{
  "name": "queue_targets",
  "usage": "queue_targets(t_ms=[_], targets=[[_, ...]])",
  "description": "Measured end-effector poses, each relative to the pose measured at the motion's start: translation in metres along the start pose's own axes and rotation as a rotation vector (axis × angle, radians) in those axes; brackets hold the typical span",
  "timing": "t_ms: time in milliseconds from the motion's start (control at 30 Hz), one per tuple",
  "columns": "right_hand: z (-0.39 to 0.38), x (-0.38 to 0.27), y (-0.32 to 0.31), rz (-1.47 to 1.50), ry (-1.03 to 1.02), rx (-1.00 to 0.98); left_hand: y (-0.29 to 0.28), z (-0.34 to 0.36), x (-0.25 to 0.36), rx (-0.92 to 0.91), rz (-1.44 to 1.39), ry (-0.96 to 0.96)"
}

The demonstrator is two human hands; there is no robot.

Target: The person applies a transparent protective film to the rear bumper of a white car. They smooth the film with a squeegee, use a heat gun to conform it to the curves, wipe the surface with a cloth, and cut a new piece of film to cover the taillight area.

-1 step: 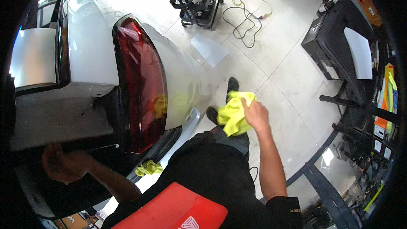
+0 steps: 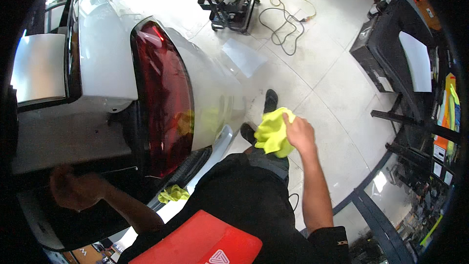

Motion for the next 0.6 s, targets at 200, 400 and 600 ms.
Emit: queue_targets(t_ms=[200, 400, 600], targets=[[-0.004, -0.007, -0.068, 1.235, -0.055, -0.021, 0.002, 0.018, 0.024, 0.009, 0.131, 0.049], [-0.088, -0.073, -0.054, 1.569, -0.418, -0.108, -0.001, 0.007, 0.009, 0.050, 0.060, 0.127], [-0.191, -0.269, -0.033, 0.602, -1.082, -0.006, -0.001, 0.010, 0.012, 0.077, 0.076, 0.143]])
Point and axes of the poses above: each hand's wrist, its own z-axis towards the middle knuckle, its own y-axis out of the palm, x = y × z, the point moved 7 cm from there along z, towards the middle knuckle, and after that the axes turned 1 degree about -y, right-handed, at the moved point
